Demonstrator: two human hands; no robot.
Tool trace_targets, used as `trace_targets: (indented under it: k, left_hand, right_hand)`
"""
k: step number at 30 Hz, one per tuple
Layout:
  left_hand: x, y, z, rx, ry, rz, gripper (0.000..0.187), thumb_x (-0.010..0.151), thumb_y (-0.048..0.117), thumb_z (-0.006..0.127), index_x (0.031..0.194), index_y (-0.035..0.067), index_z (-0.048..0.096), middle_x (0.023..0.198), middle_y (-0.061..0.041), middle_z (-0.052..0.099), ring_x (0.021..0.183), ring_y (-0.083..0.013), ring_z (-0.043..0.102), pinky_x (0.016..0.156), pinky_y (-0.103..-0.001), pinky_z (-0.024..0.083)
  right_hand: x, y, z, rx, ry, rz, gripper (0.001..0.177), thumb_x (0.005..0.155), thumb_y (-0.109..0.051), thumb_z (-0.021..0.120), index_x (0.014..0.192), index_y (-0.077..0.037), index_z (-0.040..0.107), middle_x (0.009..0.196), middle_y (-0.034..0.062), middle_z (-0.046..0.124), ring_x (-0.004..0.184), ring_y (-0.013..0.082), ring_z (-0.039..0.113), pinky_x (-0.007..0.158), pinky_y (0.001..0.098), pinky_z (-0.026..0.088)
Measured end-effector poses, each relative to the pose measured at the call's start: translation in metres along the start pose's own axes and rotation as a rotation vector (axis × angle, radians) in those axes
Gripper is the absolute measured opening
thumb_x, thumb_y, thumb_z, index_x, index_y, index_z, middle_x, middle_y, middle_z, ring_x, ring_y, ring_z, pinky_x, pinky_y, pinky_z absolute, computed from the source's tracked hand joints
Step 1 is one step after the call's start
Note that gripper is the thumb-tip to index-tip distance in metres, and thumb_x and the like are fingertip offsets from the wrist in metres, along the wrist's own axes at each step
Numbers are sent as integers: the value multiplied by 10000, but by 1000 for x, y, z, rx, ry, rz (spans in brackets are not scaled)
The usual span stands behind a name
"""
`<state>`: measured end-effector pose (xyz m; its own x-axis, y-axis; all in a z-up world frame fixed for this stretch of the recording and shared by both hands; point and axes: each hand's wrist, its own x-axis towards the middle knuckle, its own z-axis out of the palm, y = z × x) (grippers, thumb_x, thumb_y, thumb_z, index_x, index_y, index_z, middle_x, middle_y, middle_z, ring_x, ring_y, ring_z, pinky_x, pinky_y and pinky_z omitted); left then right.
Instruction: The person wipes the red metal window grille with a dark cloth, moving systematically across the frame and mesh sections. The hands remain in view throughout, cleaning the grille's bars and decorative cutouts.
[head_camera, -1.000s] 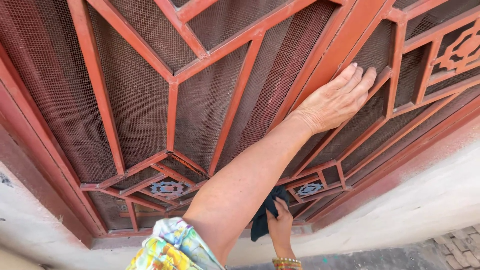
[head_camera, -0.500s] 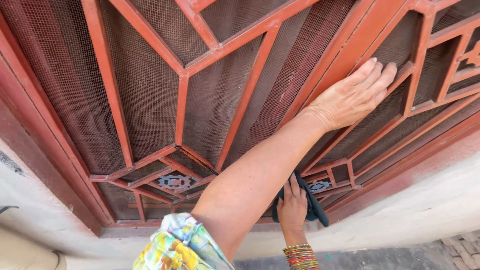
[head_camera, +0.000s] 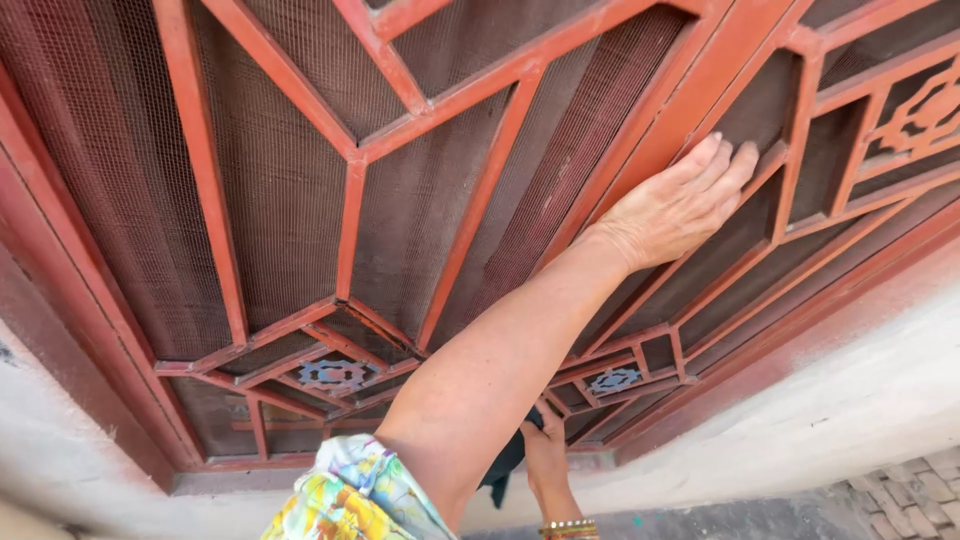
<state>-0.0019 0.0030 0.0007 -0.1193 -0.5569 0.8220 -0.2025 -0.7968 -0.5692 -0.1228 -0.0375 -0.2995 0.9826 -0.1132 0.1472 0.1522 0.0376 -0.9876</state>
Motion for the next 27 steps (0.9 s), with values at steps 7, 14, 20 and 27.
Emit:
trace_targets:
  k: [7,14,20,27]
  left_hand:
    - [2,-10,-16,-134,126,-26,397,1008,157,474,1337,87,684,1435,-153,540,1277,-322,563,1214,-483,324]
    - [6,2,-8,-571,452,-246,538,1097,448,186,1510,244,464,1550,-77,510,1345,-301,612,1205,-450,437]
    - [6,6,-8,-654,478,-292,604,1051,585,219,1492,282,499,1561,-59,531,1376,-322,617,1241,-480,431]
    - [5,7,-9,-660,439,-273,568,1031,599,291,1448,297,533,1536,-49,546,1384,-309,619,1243,-480,432]
  right_hand:
    - [28,-75,-20,-136,375,-415,532,803,167,548,1254,-69,703,1291,87,699,1214,211,623,1068,333,478]
    - [66,-231,-11,-471,736,-1098,552,1101,-113,593,1608,-110,373,1443,274,539,1359,339,539,1129,485,437]
    - [90,-231,-8,-555,770,-1167,531,1095,-134,575,1595,-102,400,1460,286,516,1340,361,550,1088,485,460]
    - [115,-182,-26,-733,830,-1175,509,1085,-163,550,1577,-91,437,1483,302,486,1313,391,566,1030,486,491]
